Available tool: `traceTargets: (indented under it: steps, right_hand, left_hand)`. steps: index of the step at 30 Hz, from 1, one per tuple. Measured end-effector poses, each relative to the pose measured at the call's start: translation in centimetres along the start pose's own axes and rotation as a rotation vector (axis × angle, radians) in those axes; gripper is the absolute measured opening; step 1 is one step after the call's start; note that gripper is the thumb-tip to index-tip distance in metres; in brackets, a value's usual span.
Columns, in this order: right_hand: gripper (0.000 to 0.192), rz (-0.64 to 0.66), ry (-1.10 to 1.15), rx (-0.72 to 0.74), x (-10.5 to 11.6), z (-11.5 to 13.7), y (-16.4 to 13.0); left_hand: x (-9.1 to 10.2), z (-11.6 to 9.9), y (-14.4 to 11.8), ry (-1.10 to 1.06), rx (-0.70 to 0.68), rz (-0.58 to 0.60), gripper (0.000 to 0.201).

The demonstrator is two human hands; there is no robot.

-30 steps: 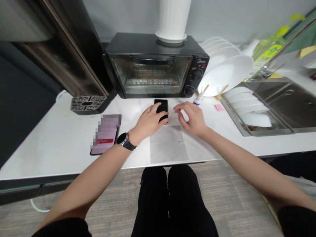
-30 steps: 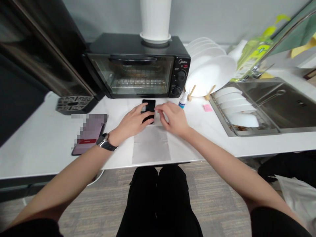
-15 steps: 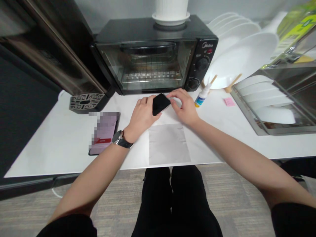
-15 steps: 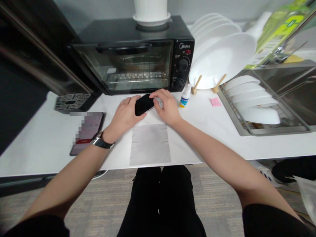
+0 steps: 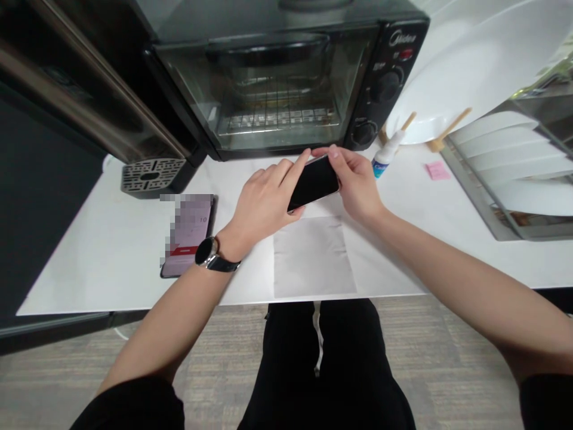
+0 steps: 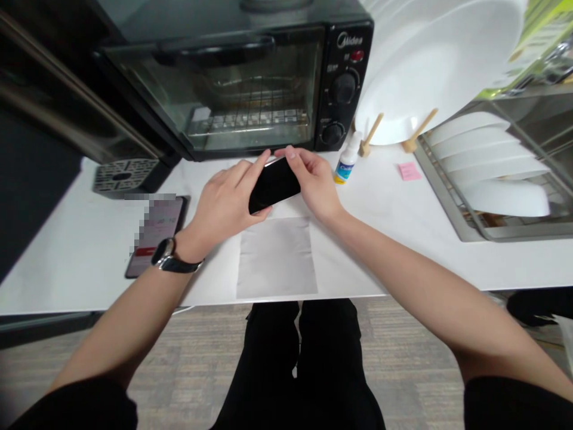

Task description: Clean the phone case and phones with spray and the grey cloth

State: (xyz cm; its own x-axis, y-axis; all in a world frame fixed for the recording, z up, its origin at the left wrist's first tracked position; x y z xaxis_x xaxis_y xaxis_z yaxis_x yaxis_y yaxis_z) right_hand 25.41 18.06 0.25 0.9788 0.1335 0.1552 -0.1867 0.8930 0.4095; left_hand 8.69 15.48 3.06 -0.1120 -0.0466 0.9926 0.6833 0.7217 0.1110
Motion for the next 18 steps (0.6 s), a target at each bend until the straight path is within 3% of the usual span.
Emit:
traceTargets:
  steps: [8,14,18]
  right_hand:
    - [0.060,-0.050,0.108,-0.026,0.7,-0.5,-0.2]
    - [0.061,-0.055,0.215,-0.179,0.8,-2.0,-0.9]
    - [0.055,-0.035,0.357,-0.290,-0.2,-3.0,-1.2]
  left_hand:
    - [1.0,-1.3,-0.7,-0.101,0.114,0.022,0.074]
    - [1.2,-1.9,-0.8,-0.094,0.088,0.092,0.067]
    - [1.0,-1.9,-0.8,-0.038,0.075,0.122,0.074]
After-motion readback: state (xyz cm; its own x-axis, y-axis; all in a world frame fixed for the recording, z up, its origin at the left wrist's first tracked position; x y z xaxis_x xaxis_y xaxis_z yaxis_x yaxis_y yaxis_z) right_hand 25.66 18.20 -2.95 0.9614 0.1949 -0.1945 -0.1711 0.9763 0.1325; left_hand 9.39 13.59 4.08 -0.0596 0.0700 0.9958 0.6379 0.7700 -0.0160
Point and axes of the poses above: each hand's wrist, its own y-axis towards the middle knuckle, its own x-axis out of the back of the hand, z = x × y, the point moved 8 cm from there along y, towards the middle knuckle, and after that the axes turned 14 degrees about z, right-handed, at the moved point
